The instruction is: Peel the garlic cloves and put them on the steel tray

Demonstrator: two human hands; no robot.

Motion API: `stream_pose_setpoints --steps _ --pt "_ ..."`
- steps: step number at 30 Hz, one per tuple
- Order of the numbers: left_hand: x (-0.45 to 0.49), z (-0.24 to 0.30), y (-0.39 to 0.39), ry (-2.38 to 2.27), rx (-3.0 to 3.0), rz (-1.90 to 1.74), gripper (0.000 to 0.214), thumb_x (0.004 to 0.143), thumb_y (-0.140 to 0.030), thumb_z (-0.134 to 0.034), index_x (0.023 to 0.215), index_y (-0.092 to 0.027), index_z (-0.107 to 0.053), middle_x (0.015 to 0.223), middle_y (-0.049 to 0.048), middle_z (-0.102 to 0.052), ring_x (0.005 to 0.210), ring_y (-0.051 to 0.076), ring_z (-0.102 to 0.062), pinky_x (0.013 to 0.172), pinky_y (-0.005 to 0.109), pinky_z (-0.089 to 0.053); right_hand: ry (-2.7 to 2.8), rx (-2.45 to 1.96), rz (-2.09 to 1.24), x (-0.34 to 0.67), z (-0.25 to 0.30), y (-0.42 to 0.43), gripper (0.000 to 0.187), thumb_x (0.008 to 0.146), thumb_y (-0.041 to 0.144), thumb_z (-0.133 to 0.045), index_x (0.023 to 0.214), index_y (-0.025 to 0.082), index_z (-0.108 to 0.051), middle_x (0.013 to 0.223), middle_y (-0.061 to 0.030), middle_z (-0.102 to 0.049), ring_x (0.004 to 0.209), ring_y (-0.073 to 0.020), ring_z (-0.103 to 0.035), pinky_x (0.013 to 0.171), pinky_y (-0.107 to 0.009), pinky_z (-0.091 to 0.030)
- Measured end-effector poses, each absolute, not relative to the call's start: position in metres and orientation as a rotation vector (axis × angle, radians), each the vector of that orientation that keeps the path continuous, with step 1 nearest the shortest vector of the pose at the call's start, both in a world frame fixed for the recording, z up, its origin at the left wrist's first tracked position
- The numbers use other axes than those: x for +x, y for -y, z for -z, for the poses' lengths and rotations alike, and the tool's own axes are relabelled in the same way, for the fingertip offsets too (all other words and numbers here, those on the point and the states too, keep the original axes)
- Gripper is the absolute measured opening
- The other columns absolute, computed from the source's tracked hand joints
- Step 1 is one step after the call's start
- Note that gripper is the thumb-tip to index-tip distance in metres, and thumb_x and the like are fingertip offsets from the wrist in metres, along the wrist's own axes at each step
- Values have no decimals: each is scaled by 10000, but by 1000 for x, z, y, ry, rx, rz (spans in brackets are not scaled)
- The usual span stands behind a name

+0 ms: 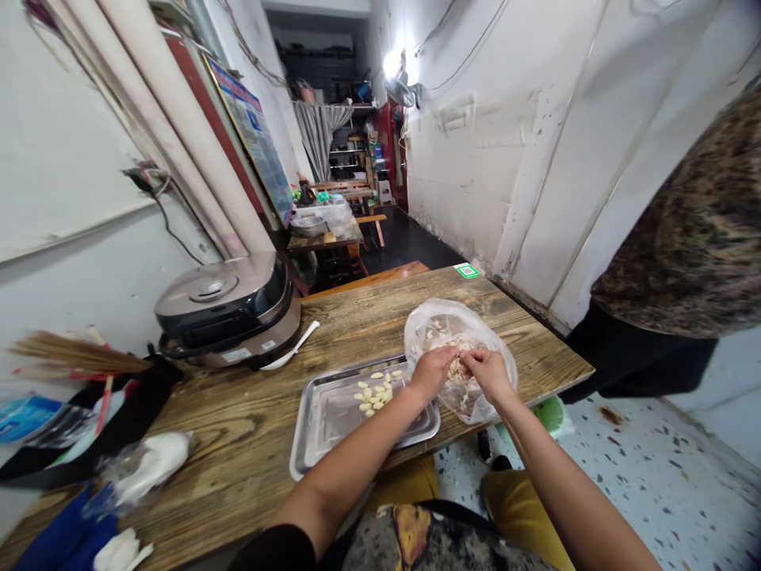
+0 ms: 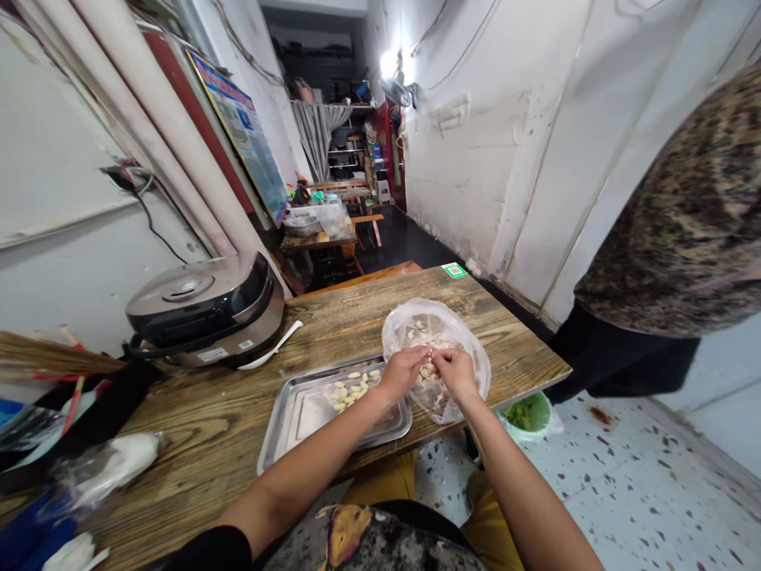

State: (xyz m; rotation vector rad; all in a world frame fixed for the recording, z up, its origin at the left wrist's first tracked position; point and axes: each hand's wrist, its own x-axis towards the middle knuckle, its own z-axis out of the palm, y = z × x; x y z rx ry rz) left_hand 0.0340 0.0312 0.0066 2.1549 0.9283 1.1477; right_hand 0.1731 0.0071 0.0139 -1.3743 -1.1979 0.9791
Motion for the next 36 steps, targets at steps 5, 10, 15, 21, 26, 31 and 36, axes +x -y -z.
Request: stream_pose_setpoints --steps 5,10,15,21,26,31,36 --pt "36 -8 -29 -835 2278 -1090 308 843 -202 -421 1065 -165 -632 1086 77 -641 1038 204 -580 951 390 -428 1155 -1417 -971 173 -11 -7 268 638 389 -539 486 169 -543 403 15 -497 367 -99 -422 384 -215 -336" --pt "42 -11 -27 -976 1973 -1115 304 819 -241 -474 1060 -154 -638 1011 96 -668 919 219 -632 858 387 -493 1196 -1413 -906 178 -6 -6 310 691 435 -529 604 151 -616 463 -11 -553 424 -126 -486 429 -230 -379" --pt "46 -3 -30 -875 1378 -1030 307 755 -339 -573 976 -149 -668 879 68 -696 755 204 -665 730 364 -548 1413 -1334 -651 183 -3 -4 309 720 379 -560 903 156 -672 861 -84 -670 716 -181 -604 651 -286 -478" --pt "47 -4 -29 -973 1212 -1104 257 643 -335 -689 778 -116 -689 697 55 -688 638 191 -652 687 361 -549 1445 -1339 -578 182 2 0 267 782 349 -513 884 157 -669 866 -82 -671 746 -192 -615 690 -310 -488" --pt "43 -9 -27 -1032 1380 -1141 214 717 -288 -618 839 -128 -692 729 60 -693 664 182 -654 676 321 -545 1611 -1349 -477 181 3 4 272 832 288 -455 1000 185 -641 967 -77 -673 867 -217 -625 786 -348 -479" --pt "41 -12 -25 -1071 1617 -1078 197 782 -234 -529 847 -145 -692 752 45 -696 681 161 -652 668 277 -531 1761 -1287 -304 182 0 5 287 851 249 -431 1049 195 -632 998 -86 -665 904 -227 -618 803 -374 -478" --pt "42 -11 -24 -1128 1839 -1054 202 812 -207 -491 848 -155 -684 749 29 -694 691 137 -642 680 244 -508 1791 -1285 -226 183 0 6 290 855 220 -413 1033 190 -639 980 -94 -667 878 -231 -624 778 -376 -491"
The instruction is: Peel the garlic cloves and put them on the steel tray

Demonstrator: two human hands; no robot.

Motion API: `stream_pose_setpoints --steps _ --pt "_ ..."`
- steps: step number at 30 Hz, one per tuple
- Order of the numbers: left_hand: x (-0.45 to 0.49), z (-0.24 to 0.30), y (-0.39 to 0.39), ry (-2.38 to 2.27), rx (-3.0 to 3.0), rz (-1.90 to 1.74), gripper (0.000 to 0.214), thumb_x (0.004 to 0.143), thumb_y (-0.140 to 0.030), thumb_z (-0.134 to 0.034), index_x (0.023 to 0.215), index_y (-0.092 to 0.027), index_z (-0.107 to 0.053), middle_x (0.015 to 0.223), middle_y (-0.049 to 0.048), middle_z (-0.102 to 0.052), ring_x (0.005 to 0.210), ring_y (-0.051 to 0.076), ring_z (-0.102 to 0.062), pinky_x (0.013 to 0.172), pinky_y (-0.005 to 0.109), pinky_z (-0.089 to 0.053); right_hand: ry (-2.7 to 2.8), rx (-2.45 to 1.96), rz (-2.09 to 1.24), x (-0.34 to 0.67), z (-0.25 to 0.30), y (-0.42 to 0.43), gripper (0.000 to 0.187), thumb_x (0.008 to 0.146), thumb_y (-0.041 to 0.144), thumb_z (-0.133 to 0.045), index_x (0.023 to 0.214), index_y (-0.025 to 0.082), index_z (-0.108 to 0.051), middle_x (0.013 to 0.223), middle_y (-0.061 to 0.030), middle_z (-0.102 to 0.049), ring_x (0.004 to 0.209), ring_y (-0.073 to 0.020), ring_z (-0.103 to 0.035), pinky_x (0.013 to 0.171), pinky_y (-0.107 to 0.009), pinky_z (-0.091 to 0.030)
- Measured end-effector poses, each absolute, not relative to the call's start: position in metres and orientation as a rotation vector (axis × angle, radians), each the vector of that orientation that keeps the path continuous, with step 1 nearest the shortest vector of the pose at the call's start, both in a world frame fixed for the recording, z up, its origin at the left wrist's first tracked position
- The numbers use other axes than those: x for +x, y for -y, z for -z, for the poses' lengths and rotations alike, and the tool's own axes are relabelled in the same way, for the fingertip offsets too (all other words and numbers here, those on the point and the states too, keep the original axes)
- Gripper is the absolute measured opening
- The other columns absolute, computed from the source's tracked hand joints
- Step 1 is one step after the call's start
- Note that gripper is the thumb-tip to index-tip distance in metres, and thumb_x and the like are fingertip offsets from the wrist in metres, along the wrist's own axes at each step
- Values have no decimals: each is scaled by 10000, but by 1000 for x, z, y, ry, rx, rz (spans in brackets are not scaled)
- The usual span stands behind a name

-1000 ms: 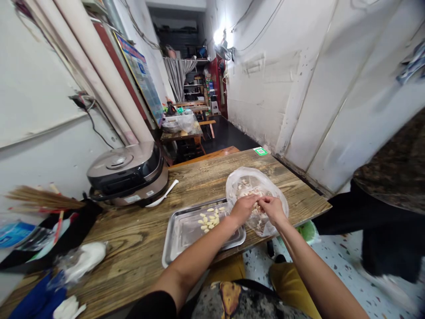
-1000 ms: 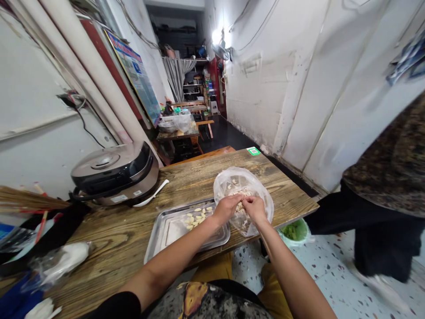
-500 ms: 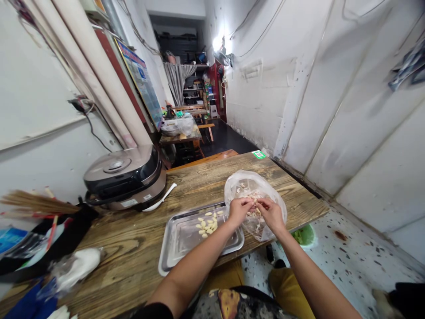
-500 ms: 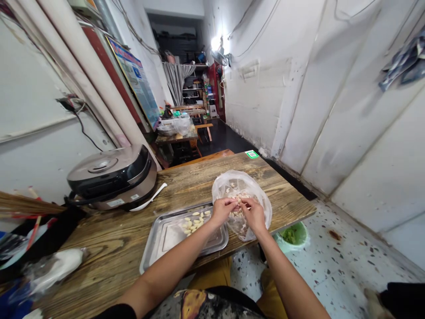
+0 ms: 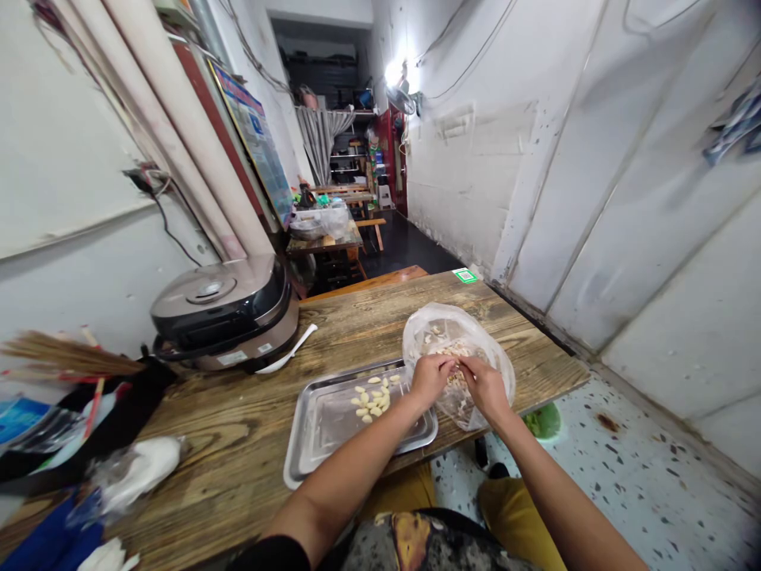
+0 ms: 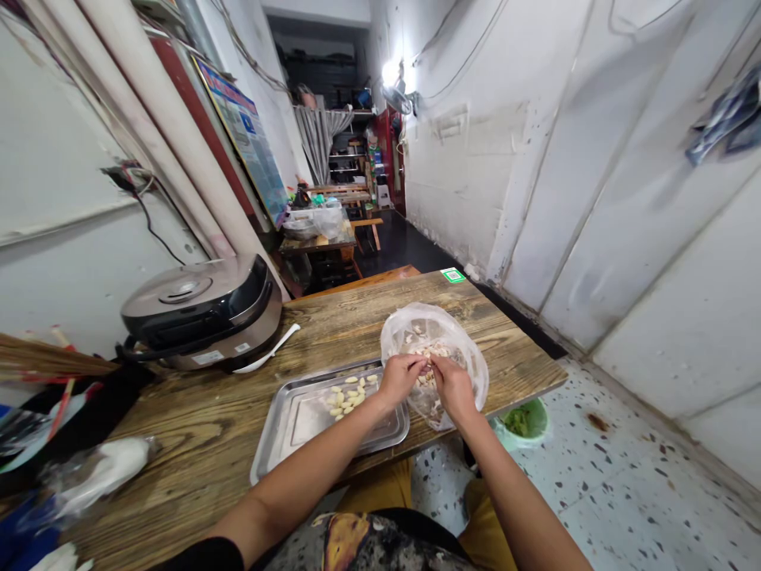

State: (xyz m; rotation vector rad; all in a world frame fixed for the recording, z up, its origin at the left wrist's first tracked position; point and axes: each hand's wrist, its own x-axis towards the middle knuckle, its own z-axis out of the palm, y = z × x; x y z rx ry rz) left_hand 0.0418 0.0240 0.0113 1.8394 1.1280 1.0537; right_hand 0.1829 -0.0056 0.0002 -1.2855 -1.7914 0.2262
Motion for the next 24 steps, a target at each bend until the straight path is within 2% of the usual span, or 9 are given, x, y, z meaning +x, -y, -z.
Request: stream_pose_setpoints --steps 7,11,14,17,21,24 --pt "44 -21 -21 -1149 2218 -1109 212 824 -160 -451 820 -165 -663 787 45 -683 766 157 -619 751 280 -473 1787 -1287 -242 182 -4 7 296 860 228 -408 1032 188 -645 960 -97 -667 865 -231 -622 771 -369 -488" --pt "48 -20 -22 -1146 2050 -1105 199 827 -181 -436 788 -154 -629 754 49 -668 721 154 -623 713 284 -489 1690 -1271 -366 184 -3 6 250 817 235 -485 989 208 -664 959 -77 -676 863 -228 -623 799 -377 -478" --pt "52 -13 -26 -1101 1642 -1055 183 827 -198 -416 791 -143 -587 685 38 -655 624 144 -634 608 264 -509 1468 -1223 -648 186 4 2 202 767 275 -569 924 217 -681 917 -53 -688 839 -216 -629 810 -374 -480" --pt "54 -8 -31 -1091 1441 -1013 165 818 -199 -406 782 -141 -557 664 32 -653 611 147 -640 583 264 -509 1079 -1082 -1056 187 10 -1 208 693 321 -666 872 217 -683 824 -19 -690 746 -176 -634 729 -323 -513" --pt "47 -11 -32 -1293 1738 -904 194 819 -212 -389 756 -148 -561 616 14 -625 565 129 -604 582 247 -476 626 -893 -1371 191 8 -1 255 583 298 -769 798 194 -679 740 6 -670 663 -122 -618 588 -217 -509" --pt "44 -15 -31 -1481 2102 -811 227 821 -232 -400 721 -150 -586 675 48 -635 677 158 -611 674 277 -470 509 -834 -1490 195 3 -1 253 564 254 -791 775 183 -672 715 -1 -667 633 -104 -614 557 -188 -506"
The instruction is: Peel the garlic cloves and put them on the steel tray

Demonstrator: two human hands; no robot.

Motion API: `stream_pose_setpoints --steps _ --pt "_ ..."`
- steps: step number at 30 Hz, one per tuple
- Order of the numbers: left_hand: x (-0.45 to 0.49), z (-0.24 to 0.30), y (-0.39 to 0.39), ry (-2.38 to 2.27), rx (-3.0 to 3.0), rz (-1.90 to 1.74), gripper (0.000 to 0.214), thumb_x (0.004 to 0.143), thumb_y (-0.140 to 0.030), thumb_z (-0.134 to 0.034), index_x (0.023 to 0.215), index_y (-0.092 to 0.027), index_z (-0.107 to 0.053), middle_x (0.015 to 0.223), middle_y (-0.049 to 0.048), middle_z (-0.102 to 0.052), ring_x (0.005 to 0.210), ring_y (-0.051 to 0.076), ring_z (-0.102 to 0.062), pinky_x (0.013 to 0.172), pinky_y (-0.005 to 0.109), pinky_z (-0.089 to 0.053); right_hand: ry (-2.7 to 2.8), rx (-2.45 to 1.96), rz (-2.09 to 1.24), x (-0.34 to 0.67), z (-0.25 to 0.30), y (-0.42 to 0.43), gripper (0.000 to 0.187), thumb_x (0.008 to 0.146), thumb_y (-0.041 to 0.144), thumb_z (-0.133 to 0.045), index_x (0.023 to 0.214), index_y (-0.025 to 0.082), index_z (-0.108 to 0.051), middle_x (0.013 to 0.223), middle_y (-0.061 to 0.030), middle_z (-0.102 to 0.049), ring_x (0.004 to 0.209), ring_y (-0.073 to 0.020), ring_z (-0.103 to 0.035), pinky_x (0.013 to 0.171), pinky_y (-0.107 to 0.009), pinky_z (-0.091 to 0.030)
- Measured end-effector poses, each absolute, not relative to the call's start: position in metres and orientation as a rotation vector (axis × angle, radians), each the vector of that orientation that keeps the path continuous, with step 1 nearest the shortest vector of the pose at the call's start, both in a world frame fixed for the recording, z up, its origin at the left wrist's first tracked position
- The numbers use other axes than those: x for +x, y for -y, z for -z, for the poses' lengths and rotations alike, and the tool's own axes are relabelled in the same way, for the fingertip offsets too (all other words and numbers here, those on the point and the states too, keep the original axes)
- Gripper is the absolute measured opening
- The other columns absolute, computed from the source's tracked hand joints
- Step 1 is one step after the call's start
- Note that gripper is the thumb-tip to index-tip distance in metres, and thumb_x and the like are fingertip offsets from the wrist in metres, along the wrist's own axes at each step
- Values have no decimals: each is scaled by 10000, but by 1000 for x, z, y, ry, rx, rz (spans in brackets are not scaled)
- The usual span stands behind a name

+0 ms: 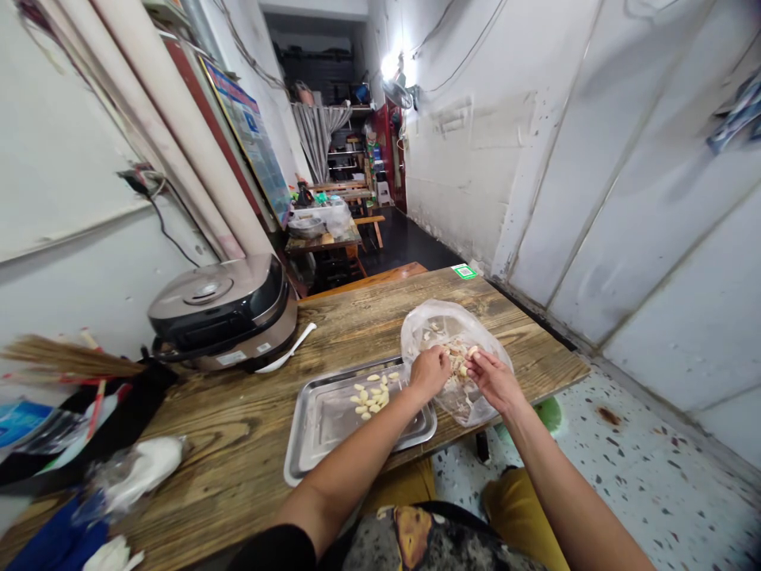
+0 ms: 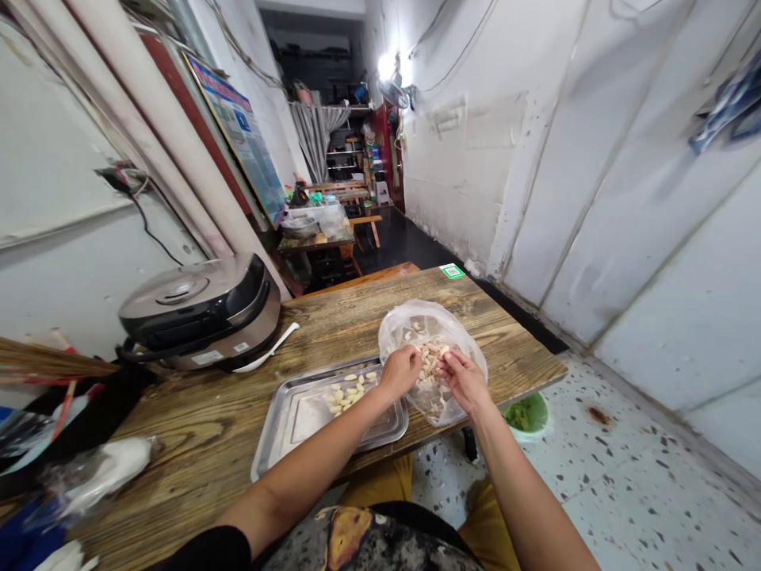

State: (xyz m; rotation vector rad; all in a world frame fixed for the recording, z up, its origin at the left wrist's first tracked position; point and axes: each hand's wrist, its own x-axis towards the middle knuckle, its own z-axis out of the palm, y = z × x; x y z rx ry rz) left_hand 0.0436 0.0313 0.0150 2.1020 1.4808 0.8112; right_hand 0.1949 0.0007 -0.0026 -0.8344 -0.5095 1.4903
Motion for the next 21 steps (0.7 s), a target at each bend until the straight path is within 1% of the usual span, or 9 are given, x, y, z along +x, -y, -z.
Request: stream_pose_setpoints --steps 2,4,5,7,9,11,14,17,21 --pt "45 -13 -32 -1409 2263 -777 233 822 -216 -403 766 -152 -621 786 74 -661 803 181 -614 759 303 -469 492 -835 -1507 197 2 -2 248 559 240 -796 765 181 -669 704 -5 -669 624 -100 -613 562 -184 -510" --pt "48 -8 -34 -1193 2347 -825 268 822 -164 -387 925 -163 -634 959 78 -663 939 179 -594 853 322 -455 506 -845 -1494 199 6 -6 258 552 248 -798 766 180 -671 701 -7 -671 620 -99 -612 570 -185 -510" --pt "51 -5 -35 -1109 2351 -885 307 823 -145 -379 1016 -170 -616 1045 76 -645 1000 174 -575 897 331 -440 522 -856 -1482 199 9 -8 266 551 260 -798 771 179 -674 701 -8 -672 614 -99 -609 570 -186 -508" --pt "57 -2 -37 -1059 2285 -1026 337 843 -168 -386 1118 -175 -581 1136 77 -612 1060 171 -553 944 345 -421 572 -898 -1443 201 16 -14 279 557 291 -790 787 178 -681 679 -7 -668 592 -102 -599 561 -195 -501" --pt "64 -2 -39 -1095 2167 -1122 310 860 -243 -422 1106 -178 -600 1109 74 -628 1030 174 -574 928 341 -440 674 -964 -1390 204 23 -21 286 591 320 -766 828 179 -688 658 -5 -664 583 -113 -592 563 -212 -496" --pt "71 -4 -42 -1103 2066 -1160 283 859 -292 -454 1046 -188 -638 1042 62 -659 969 169 -604 883 318 -469 818 -1032 -1324 207 27 -27 293 651 349 -719 889 181 -690 676 -12 -671 605 -132 -599 597 -241 -501" --pt "78 -6 -50 -1134 1974 -1167 251 854 -295 -478 982 -198 -670 969 46 -684 894 156 -629 832 291 -495 992 -1119 -1247 214 25 -36 310 720 386 -647 952 184 -685 731 -27 -686 650 -162 -616 663 -291 -506" --pt "81 -6 -58 -1240 1943 -1163 229 842 -279 -503 975 -207 -675 954 38 -688 869 154 -639 822 295 -508 1012 -1199 -1277 218 11 -45 320 716 394 -644 958 189 -687 731 -33 -692 659 -182 -629 673 -315 -512" --pt "82 -16 -62 -1346 1941 -1150 216 839 -251 -503 962 -207 -676 968 39 -685 928 162 -629 883 340 -498 880 -1256 -1435 221 -18 -53 301 680 394 -673 901 190 -700 698 -40 -690 637 -196 -631 647 -330 -523"
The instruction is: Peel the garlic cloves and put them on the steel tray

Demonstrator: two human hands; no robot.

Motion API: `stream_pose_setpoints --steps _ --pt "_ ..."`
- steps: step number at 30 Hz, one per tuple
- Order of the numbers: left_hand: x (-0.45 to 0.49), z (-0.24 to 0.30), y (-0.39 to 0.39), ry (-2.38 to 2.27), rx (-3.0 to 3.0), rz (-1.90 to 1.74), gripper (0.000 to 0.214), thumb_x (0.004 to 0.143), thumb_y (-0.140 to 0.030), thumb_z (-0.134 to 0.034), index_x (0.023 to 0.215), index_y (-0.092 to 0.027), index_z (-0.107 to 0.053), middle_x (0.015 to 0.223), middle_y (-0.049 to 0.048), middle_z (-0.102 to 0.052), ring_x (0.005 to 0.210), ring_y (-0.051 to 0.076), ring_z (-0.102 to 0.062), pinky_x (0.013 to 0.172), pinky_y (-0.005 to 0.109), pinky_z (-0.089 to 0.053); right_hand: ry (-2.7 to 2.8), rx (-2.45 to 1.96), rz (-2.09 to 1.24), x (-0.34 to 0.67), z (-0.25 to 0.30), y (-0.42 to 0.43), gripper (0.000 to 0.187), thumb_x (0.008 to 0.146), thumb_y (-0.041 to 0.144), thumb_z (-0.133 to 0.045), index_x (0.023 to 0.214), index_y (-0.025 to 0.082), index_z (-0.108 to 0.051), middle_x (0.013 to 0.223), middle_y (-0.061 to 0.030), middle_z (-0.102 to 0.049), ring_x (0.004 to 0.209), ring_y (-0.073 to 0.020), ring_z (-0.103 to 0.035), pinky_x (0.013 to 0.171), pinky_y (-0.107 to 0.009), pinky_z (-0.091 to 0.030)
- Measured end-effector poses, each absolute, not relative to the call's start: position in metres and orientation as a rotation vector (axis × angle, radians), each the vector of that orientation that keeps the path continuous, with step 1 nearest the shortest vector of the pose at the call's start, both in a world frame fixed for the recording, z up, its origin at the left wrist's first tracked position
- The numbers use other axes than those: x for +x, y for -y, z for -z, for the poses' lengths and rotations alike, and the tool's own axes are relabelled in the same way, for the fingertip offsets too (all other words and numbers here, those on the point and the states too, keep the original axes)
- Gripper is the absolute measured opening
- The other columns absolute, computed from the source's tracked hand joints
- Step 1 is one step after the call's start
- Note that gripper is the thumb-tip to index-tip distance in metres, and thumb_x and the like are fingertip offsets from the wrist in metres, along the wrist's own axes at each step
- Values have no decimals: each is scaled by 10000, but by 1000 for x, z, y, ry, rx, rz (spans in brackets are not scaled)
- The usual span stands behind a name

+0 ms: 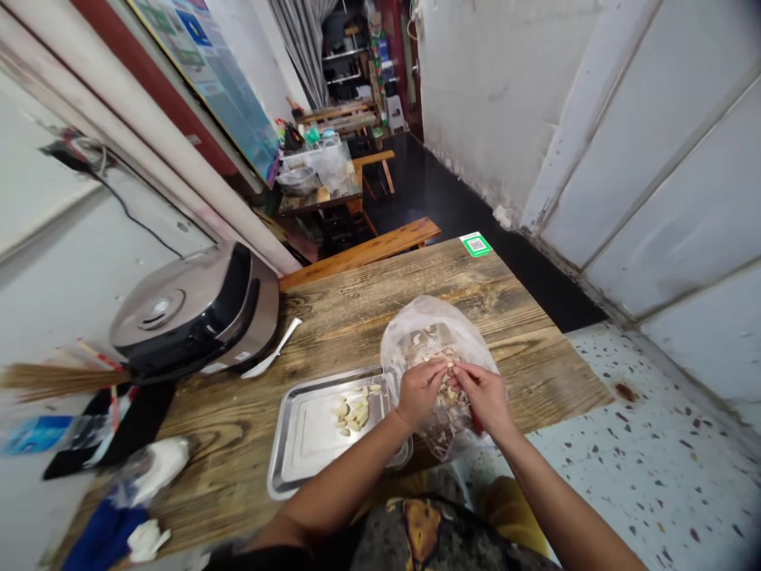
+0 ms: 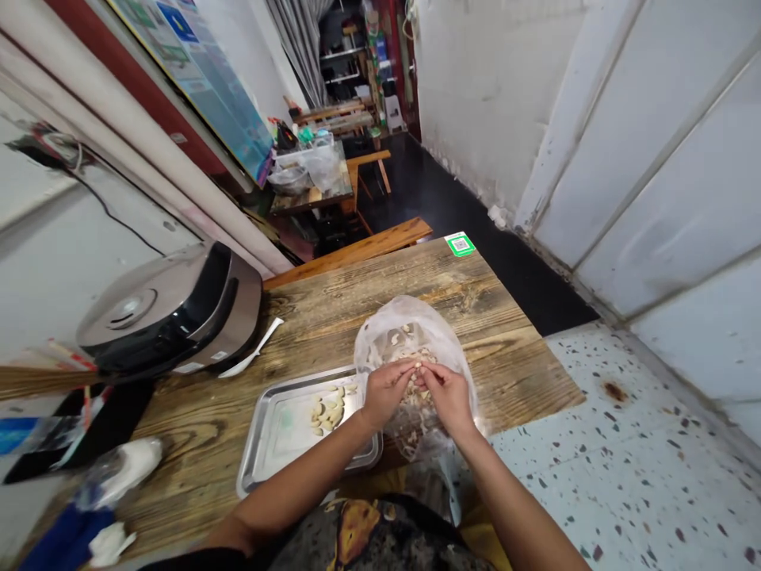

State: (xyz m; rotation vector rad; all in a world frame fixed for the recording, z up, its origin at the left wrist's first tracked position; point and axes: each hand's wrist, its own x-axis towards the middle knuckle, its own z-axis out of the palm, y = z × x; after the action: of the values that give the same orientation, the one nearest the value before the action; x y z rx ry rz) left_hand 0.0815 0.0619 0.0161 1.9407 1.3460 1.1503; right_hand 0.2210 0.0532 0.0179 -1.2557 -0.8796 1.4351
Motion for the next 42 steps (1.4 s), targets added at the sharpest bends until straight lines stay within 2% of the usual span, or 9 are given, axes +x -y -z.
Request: stream_pose_setpoints --steps 7,12,20,25,29,32,36,39,42 --pt "83 -66 -51 -1334 2108 -1085 230 860 -214 -465 1000 -201 -648 1010 50 -671 966 151 -617 874 319 -510 663 -1214 -1696 227 -72 -54 296 597 376 -735 812 174 -704 674 -26 -681 584 -148 -596 595 -274 -506" --pt "87 -87 -46 -1391 2314 -1061 240 868 -209 -438 1004 -167 -630 1008 84 -666 947 156 -622 837 308 -524 499 -1162 -1892 232 -93 -50 274 546 348 -786 674 131 -679 595 -42 -650 515 -114 -578 519 -222 -483" --pt "89 -104 -48 -1277 2495 -1019 239 865 -179 -420 1015 -155 -604 1037 108 -648 977 164 -606 833 312 -516 502 -1116 -1960 244 -117 -49 219 581 296 -776 664 126 -664 620 -38 -641 505 -87 -560 481 -181 -464" --pt "87 -106 -44 -1206 2539 -1075 238 863 -164 -426 1036 -157 -588 1021 113 -650 997 165 -600 859 316 -505 563 -1120 -2022 250 -120 -53 210 585 270 -762 654 113 -640 604 -35 -620 473 -60 -514 433 -155 -408" --pt "90 -108 -41 -1153 2543 -1057 231 865 -171 -419 1006 -162 -601 1006 108 -654 992 160 -601 866 312 -501 681 -1163 -2002 253 -115 -56 201 578 255 -727 567 120 -580 513 -8 -565 396 -40 -412 356 -158 -290" --pt "98 -112 -42 -1219 2385 -1058 208 849 -170 -442 943 -166 -627 980 94 -664 956 160 -614 856 313 -503 704 -1145 -2009 252 -116 -59 226 555 259 -720 519 126 -541 469 10 -525 378 -32 -359 347 -162 -231" --pt "112 -116 -46 -1449 1713 -1226 139 783 -231 -557 822 -143 -657 855 83 -690 812 165 -648 758 302 -532 719 -1057 -2033 251 -127 -63 230 562 294 -732 580 115 -588 504 8 -539 406 -33 -372 378 -163 -247" --pt "118 -121 -52 -1399 1232 -1216 187 707 -301 -642 762 -121 -642 750 69 -690 683 162 -653 673 294 -543 778 -1073 -1944 254 -134 -67 232 587 322 -723 599 126 -599 518 13 -548 403 -41 -380 389 -176 -259" --pt "121 -130 -58 -1307 997 -1190 269 649 -342 -689 776 -112 -630 682 53 -680 622 157 -645 650 302 -544 835 -1125 -1786 258 -136 -70 236 615 360 -708 656 144 -624 534 21 -559 409 -58 -401 407 -193 -285"
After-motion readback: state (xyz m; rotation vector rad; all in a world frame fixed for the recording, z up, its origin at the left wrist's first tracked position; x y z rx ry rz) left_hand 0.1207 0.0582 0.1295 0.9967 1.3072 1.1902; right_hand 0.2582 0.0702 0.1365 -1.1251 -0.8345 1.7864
